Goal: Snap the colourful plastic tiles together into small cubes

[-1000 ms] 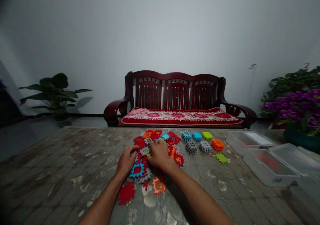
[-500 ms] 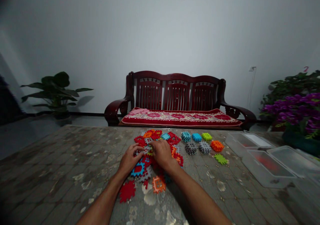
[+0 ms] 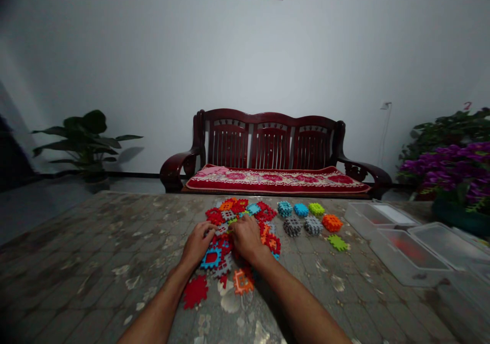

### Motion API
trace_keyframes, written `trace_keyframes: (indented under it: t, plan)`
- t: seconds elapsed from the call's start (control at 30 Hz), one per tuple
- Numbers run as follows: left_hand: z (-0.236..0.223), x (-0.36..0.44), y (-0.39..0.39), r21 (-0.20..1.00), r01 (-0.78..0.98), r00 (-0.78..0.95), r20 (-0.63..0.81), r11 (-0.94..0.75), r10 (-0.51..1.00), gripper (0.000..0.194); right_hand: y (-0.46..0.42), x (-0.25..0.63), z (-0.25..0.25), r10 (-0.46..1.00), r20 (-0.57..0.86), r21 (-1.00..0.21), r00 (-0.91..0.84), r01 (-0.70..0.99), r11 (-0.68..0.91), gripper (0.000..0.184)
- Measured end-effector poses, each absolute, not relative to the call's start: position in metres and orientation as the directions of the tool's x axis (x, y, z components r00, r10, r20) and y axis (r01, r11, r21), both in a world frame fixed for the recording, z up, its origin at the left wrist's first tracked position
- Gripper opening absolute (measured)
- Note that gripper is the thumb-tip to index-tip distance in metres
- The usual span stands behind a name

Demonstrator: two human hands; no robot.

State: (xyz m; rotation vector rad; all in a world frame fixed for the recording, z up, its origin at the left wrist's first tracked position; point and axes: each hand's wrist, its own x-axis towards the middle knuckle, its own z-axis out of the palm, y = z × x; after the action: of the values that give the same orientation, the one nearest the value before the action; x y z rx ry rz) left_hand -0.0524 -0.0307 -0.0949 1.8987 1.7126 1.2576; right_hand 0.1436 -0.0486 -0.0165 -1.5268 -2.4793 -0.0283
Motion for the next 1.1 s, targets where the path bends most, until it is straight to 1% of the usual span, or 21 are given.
trace_keyframes:
  t: [0.1,0.23,0.33,0.43,0.53,0.63,0.73,0.8,0.87,0.93,1.03,1.1]
  plan:
    - [-0.094,-0.052,-0.031,0.709,0.659,-0.086,0.402,-0.251,0.912,0.023,-0.048,0.145,-0.015,0.872,0.248,-0.151,-0.423,0.872,0.466,0.033]
    - [-0.094,-0.051,-0.032,0.703,0.671,-0.098,0.400,-0.236,0.911,0.021,-0.051,0.146,-0.012,0.875,0.280,-0.213,-0.395,0.863,0.458,0.030]
    - [-0.093,-0.051,-0.034,0.692,0.690,-0.113,0.393,-0.212,0.913,0.021,-0.053,0.146,-0.012,0.879,0.254,-0.187,-0.404,0.871,0.454,0.038]
    - [-0.091,-0.051,-0.035,0.674,0.718,-0.121,0.370,-0.176,0.921,0.021,-0.050,0.144,-0.017,0.884,0.201,-0.150,-0.421,0.879,0.453,0.033]
    - [-0.089,-0.051,-0.037,0.666,0.729,-0.121,0.352,-0.157,0.928,0.021,-0.048,0.143,-0.021,0.873,0.232,-0.172,-0.428,0.866,0.470,0.032]
    - [-0.087,-0.051,-0.037,0.664,0.732,-0.124,0.352,-0.154,0.928,0.020,-0.047,0.146,-0.020,0.866,0.340,-0.278,-0.367,0.840,0.466,0.032]
    - [-0.086,-0.051,-0.038,0.669,0.730,-0.132,0.340,-0.141,0.931,0.020,-0.044,0.160,-0.017,0.885,0.429,-0.481,-0.184,0.782,0.395,0.032]
    - [-0.086,-0.051,-0.038,0.671,0.729,-0.132,0.332,-0.136,0.934,0.021,-0.038,0.175,-0.017,0.902,0.430,-0.624,-0.047,0.706,0.335,0.032]
    - [-0.086,-0.051,-0.038,0.670,0.728,-0.124,0.335,-0.144,0.934,0.022,-0.032,0.193,-0.021,0.918,0.394,-0.723,0.048,0.632,0.277,0.034]
    - [-0.087,-0.050,-0.038,0.666,0.729,-0.121,0.349,-0.155,0.929,0.022,-0.027,0.209,-0.028,0.941,0.330,-0.761,0.080,0.613,0.215,0.035]
    - [-0.087,-0.050,-0.037,0.662,0.734,-0.132,0.360,-0.153,0.924,0.023,-0.025,0.224,-0.041,0.966,0.251,-0.736,0.057,0.659,0.153,0.036]
    - [-0.087,-0.050,-0.036,0.661,0.736,-0.139,0.361,-0.147,0.922,0.022,-0.025,0.228,-0.049,0.969,0.244,-0.723,0.047,0.675,0.149,0.038]
